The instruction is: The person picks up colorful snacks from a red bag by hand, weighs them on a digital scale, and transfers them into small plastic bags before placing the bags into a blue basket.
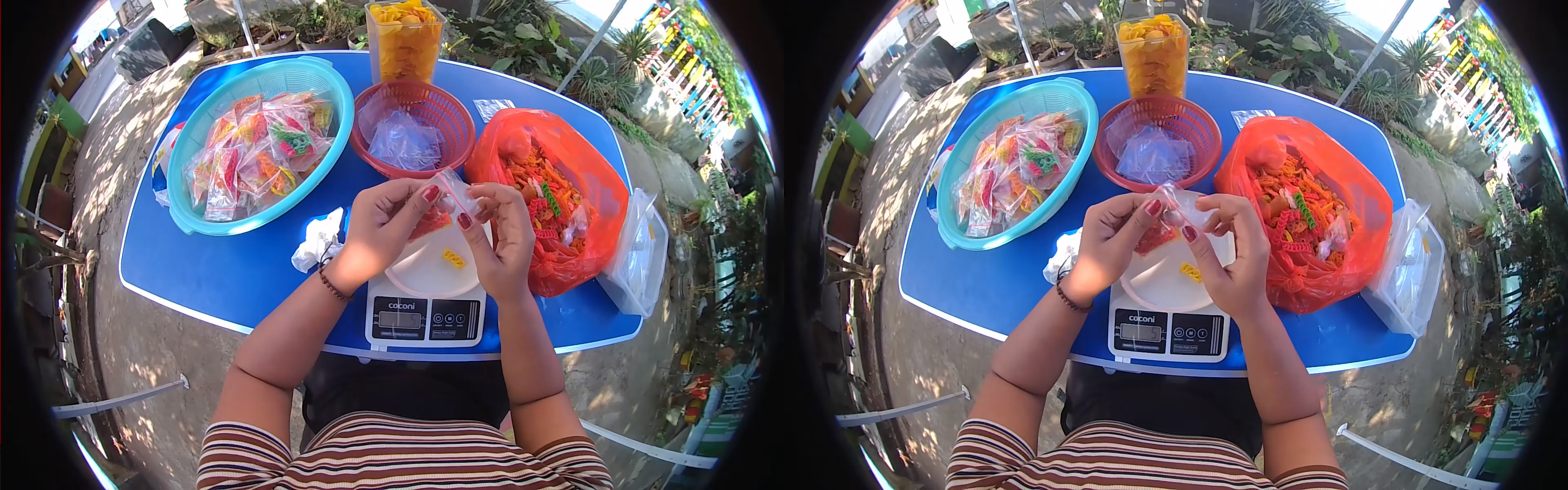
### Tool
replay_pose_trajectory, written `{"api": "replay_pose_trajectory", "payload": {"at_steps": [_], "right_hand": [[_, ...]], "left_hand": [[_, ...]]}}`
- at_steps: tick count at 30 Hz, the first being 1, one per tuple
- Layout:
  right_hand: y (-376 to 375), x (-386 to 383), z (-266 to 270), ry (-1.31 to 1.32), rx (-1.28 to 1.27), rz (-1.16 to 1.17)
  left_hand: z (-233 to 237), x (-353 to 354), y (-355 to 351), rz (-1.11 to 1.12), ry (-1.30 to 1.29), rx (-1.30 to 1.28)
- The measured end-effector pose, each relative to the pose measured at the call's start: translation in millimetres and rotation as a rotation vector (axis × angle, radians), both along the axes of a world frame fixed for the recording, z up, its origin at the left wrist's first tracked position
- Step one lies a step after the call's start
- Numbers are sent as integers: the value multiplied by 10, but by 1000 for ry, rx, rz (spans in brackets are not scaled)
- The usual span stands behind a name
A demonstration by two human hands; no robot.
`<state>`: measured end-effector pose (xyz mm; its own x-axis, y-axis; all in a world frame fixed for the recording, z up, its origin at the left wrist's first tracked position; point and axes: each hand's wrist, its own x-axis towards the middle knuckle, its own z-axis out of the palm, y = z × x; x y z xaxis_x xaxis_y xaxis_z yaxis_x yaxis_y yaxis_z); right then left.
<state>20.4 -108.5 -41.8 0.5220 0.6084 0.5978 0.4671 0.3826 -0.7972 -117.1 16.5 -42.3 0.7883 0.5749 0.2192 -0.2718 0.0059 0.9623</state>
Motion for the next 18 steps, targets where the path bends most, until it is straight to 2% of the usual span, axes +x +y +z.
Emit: {"api": "replay_pose_trajectory", "payload": {"at_steps": [2, 3, 4, 7, 10, 12, 16, 18], "right_hand": [[-101, 85, 109, -115, -314, 86], [-155, 145, 151, -172, -471, 128], [-159, 204, 127, -426, -489, 203], [-144, 196, 167, -529, -524, 365], [-171, 210, 130, -415, -556, 380], [-145, 168, 107, -399, -475, 273], [-76, 185, 65, -370, -233, 11], [-55, 187, -24, -172, -85, -43]], "left_hand": [[43, -34, 62, 92, 112, -25], [28, -19, 81, 110, 19, -63], [-6, 12, 97, 127, -74, -100], [-26, 57, 114, 141, -221, -190], [-60, 49, 153, 125, -208, -206], [-103, 11, 200, 106, -124, -141], [-22, 32, 54, 104, -121, -126], [4, 19, 20, 115, -83, -88]]}}
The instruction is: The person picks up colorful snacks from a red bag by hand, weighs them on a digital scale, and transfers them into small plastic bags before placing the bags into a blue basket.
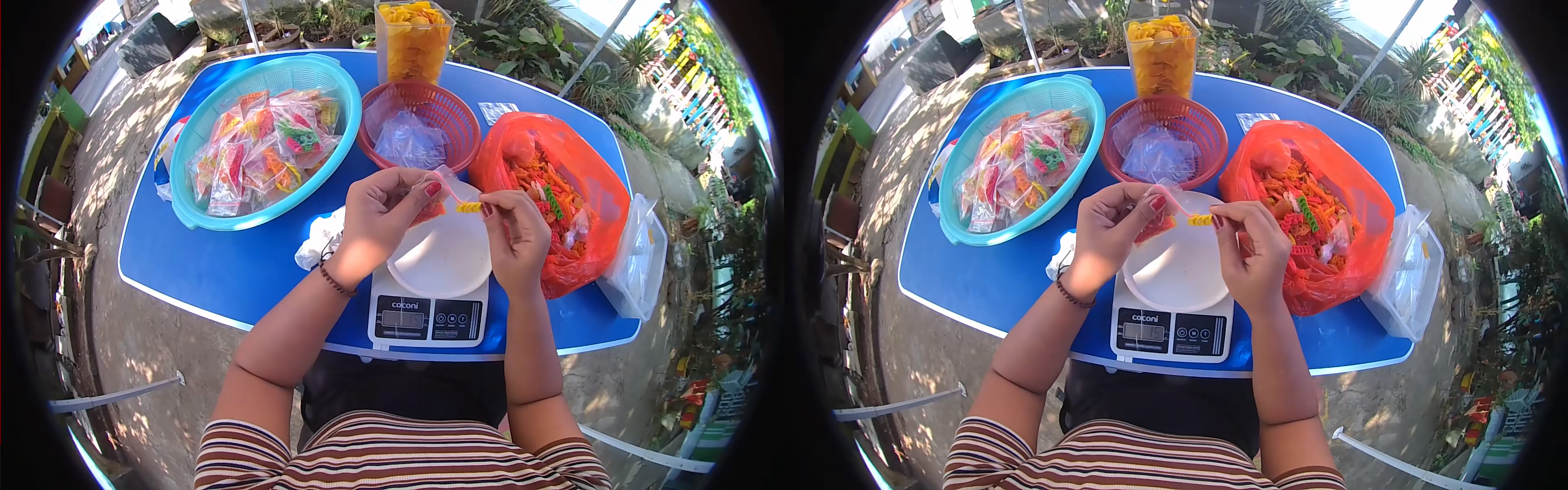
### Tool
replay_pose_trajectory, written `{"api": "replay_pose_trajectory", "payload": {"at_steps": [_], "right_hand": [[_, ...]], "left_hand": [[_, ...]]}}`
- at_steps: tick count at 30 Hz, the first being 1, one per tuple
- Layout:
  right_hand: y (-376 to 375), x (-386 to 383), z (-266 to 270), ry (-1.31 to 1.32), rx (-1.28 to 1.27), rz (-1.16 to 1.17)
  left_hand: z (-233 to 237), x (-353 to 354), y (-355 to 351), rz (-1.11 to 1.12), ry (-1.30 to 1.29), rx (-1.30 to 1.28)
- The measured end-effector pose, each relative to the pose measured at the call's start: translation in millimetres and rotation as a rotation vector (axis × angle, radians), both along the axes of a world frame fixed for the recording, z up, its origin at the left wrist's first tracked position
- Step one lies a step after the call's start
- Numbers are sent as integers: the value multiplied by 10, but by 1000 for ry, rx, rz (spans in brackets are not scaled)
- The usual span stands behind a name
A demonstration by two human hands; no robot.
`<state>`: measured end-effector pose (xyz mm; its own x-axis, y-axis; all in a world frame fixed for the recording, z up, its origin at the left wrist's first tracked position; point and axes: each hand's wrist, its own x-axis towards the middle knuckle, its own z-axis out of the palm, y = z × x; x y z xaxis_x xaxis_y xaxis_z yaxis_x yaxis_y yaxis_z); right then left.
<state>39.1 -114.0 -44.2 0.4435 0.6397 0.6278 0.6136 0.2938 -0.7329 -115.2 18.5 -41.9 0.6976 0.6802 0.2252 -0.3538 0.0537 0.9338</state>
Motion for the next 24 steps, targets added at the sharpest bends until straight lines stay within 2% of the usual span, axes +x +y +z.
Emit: {"api": "replay_pose_trajectory", "payload": {"at_steps": [2, 5, 11, 17, 21, 24], "right_hand": [[-28, -7, -17, 121, 80, -16], [-26, -13, 16, 84, 202, -27], [-44, -55, 13, 132, 135, 135], [-27, -84, -43, 237, 53, 150], [-16, -44, -76, 73, 28, 47], [5, -104, -4, -39, 44, 16]], "left_hand": [[-16, 10, -8, -4, -8, -17], [-9, 2, -16, -8, 28, 21], [-40, 4, -38, -54, 1, 72], [-54, -4, -45, -153, 4, 99], [-31, -8, -62, -163, 1, 12], [-34, -20, -46, -143, 35, 38]]}}
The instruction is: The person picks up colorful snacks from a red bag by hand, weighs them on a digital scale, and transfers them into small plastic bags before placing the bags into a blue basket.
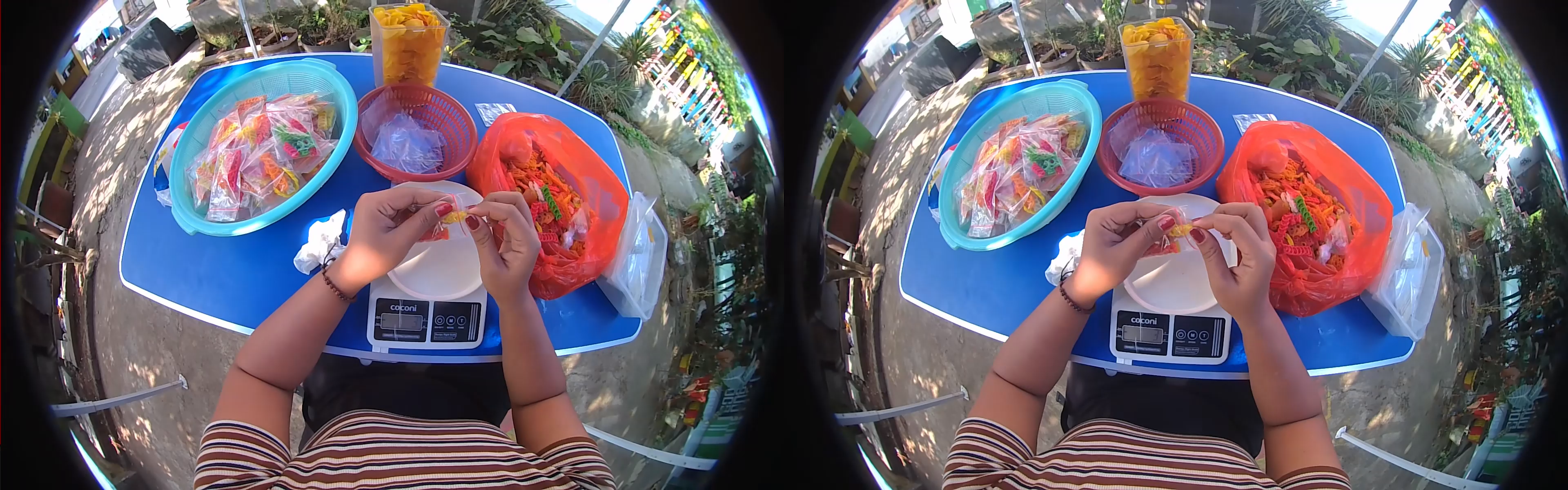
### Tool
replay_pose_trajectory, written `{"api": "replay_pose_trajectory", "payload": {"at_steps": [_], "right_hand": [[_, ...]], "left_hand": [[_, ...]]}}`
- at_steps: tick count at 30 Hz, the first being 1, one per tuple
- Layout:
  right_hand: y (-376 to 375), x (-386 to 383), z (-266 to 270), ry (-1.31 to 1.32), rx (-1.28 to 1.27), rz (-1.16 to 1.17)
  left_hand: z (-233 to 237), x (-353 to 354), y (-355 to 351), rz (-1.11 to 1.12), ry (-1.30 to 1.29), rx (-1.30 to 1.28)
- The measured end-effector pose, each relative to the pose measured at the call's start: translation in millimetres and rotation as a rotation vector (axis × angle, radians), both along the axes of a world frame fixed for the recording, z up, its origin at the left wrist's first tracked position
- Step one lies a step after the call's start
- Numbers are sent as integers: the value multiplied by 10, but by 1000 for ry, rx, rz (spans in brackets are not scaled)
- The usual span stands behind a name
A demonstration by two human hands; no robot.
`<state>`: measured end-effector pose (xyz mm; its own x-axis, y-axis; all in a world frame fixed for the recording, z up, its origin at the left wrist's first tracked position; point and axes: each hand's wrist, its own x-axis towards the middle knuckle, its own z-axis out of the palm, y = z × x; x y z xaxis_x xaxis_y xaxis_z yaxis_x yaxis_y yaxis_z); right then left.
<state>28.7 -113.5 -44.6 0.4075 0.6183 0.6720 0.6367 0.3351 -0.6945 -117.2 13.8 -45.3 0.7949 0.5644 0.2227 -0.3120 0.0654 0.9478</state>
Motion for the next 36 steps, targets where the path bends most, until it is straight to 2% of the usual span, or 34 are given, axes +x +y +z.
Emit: {"api": "replay_pose_trajectory", "payload": {"at_steps": [5, 8, 12, 15, 18, 24, 27, 29, 30, 32, 33, 35, 36], "right_hand": [[6, -21, 49, -98, -20, -1], [27, -46, -2, 34, 12, -51], [41, -44, -30, 33, 69, -44], [54, -44, -57, -8, 45, -6], [28, -52, -40, -34, 9, 14], [-28, -26, 123, -188, -87, 43], [10, -60, 115, -228, -113, 22], [26, -23, 0, -250, -122, 21], [34, -20, -20, -242, -79, 8], [58, -10, -39, -229, 7, -17], [62, -32, -53, -104, 38, -27], [71, -117, -84, 147, 101, -43], [73, -155, -14, 171, 83, -62]], "left_hand": [[-24, 12, 20, -34, -17, -13], [9, -7, 43, -46, 1, -27], [18, -2, 33, -65, 18, -53], [-41, 14, 25, -36, 23, -4], [-117, 28, 74, -9, 33, 181], [-11, -11, 71, 67, 52, 59], [1, -25, 115, 34, 20, 79], [36, 12, 28, 27, -86, 68], [50, 25, -1, 22, -140, 63], [57, -12, 53, 58, -51, 300], [58, -24, 77, 78, -7, 418], [19, -8, 73, 89, -35, 348], [-1, -7, 70, 96, -49, 314]]}}
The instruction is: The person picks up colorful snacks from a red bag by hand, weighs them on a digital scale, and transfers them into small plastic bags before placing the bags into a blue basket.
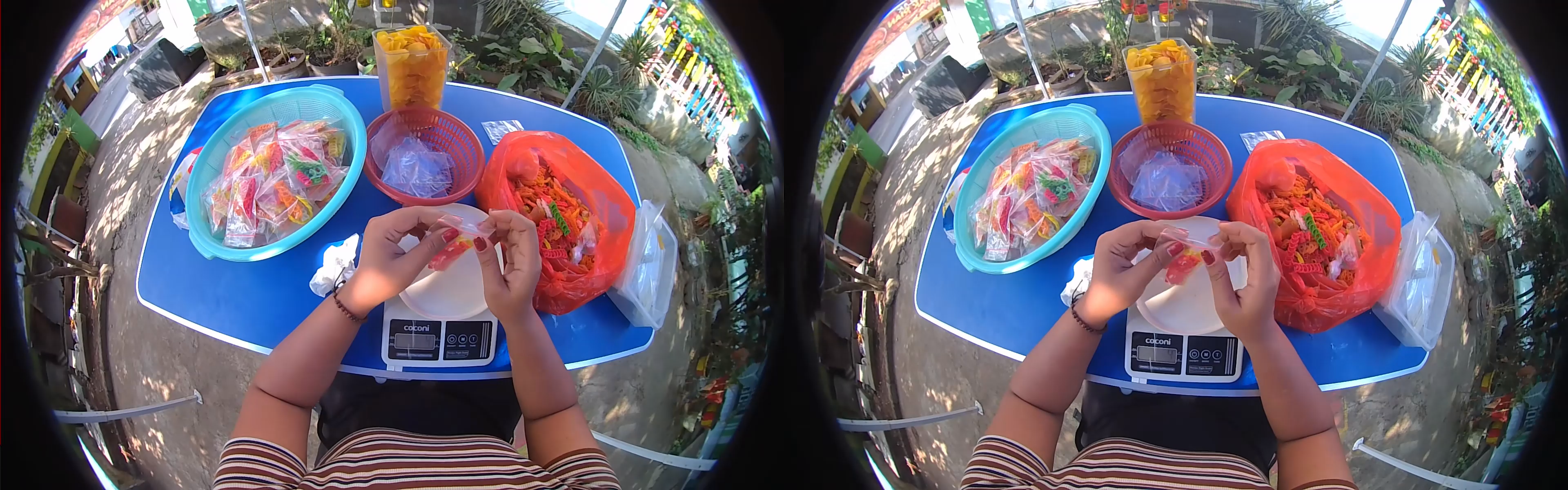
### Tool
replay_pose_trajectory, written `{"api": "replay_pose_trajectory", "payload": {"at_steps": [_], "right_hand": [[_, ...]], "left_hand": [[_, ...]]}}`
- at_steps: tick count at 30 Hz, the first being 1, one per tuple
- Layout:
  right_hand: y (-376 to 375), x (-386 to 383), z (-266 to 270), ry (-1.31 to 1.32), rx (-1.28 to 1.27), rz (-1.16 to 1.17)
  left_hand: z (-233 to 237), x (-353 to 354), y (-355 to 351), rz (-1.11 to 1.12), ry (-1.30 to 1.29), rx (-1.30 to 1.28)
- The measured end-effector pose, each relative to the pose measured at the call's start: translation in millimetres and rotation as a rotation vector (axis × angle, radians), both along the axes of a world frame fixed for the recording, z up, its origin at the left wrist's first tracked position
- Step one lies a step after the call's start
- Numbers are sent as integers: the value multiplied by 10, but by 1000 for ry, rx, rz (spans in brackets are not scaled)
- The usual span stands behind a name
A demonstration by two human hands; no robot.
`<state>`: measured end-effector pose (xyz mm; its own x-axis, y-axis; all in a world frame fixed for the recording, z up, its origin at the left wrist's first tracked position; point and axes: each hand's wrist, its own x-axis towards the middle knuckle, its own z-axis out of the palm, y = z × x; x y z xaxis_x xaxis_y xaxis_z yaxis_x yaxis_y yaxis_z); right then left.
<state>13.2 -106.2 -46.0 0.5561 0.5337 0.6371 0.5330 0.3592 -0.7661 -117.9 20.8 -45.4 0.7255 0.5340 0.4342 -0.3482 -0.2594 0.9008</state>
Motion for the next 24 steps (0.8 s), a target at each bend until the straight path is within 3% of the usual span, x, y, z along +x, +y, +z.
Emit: {"api": "replay_pose_trajectory", "payload": {"at_steps": [3, 7, 16, 19, 24], "right_hand": [[-50, 118, -45, -110, -86, 71], [-54, 81, 22, -219, -82, 65], [-74, 58, -11, -233, -62, 64], [-74, 84, -52, -128, -77, 96], [-77, 65, -28, -184, -162, 208]], "left_hand": [[-12, -19, 13, -41, 82, -98], [72, -18, -45, 33, 76, -48], [78, -5, -91, 295, 10, 368], [34, 6, -114, 318, -5, 312], [6, 18, -88, 292, -49, 242]]}}
